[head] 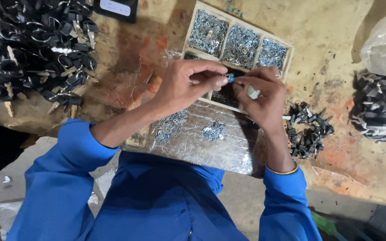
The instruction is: The person picks small metal pin and spring components from a compartment tray and inserts them one at a time into padlock cylinder bodies, pressing each part into place by hand. They repeatedly reach into the tray compartments, retrieve parts, and work on the lock bodies at the workbench.
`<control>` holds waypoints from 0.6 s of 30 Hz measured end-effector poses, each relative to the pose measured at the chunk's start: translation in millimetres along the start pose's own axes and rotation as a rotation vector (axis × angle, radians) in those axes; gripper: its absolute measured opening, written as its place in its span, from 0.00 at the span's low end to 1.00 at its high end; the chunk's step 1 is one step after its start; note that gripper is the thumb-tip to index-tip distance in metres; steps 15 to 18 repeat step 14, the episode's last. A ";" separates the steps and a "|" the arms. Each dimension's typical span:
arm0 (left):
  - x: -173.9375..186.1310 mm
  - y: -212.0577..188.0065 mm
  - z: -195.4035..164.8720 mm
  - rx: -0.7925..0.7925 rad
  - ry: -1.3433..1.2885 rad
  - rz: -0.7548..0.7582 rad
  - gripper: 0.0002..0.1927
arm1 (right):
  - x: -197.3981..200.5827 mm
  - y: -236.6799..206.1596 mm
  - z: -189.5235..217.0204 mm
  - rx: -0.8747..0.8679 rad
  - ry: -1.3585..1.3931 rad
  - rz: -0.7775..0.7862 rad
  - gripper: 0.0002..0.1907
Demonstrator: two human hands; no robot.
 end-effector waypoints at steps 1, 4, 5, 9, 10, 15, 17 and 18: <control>-0.1 0.1 -1.2 -0.009 0.059 -0.002 0.13 | 1.5 -3.1 -3.6 -0.048 0.069 -0.045 0.09; -5.8 0.0 -6.0 -0.078 0.078 0.058 0.14 | -5.9 -8.4 -15.5 -0.165 0.441 -0.087 0.07; -7.5 0.0 -6.0 -0.085 0.104 0.066 0.14 | -10.1 -9.5 -19.0 -0.197 0.592 -0.086 0.06; -10.2 -4.7 -5.7 -0.108 0.159 0.061 0.13 | -27.8 -14.1 -21.6 -0.278 0.927 0.009 0.07; -9.4 -5.2 -5.7 -0.114 0.161 0.052 0.13 | -29.7 -15.3 -21.1 -0.292 0.978 0.044 0.07; -8.1 -5.7 -2.6 -0.114 0.163 0.051 0.13 | -32.7 -15.2 -17.8 -0.302 1.004 0.086 0.08; -8.1 -5.7 -2.6 -0.114 0.163 0.051 0.13 | -32.7 -15.2 -17.8 -0.302 1.004 0.086 0.08; -8.1 -5.7 -2.6 -0.114 0.163 0.051 0.13 | -32.7 -15.2 -17.8 -0.302 1.004 0.086 0.08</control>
Point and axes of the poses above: each hand's wrist, its own y-axis towards the middle knuckle, its own x-axis out of the back of the hand, z = x × y, the point moved 7 cm from there along y, towards the middle knuckle, and after that the axes turned 15 degrees about -y, right-handed, at the moved point
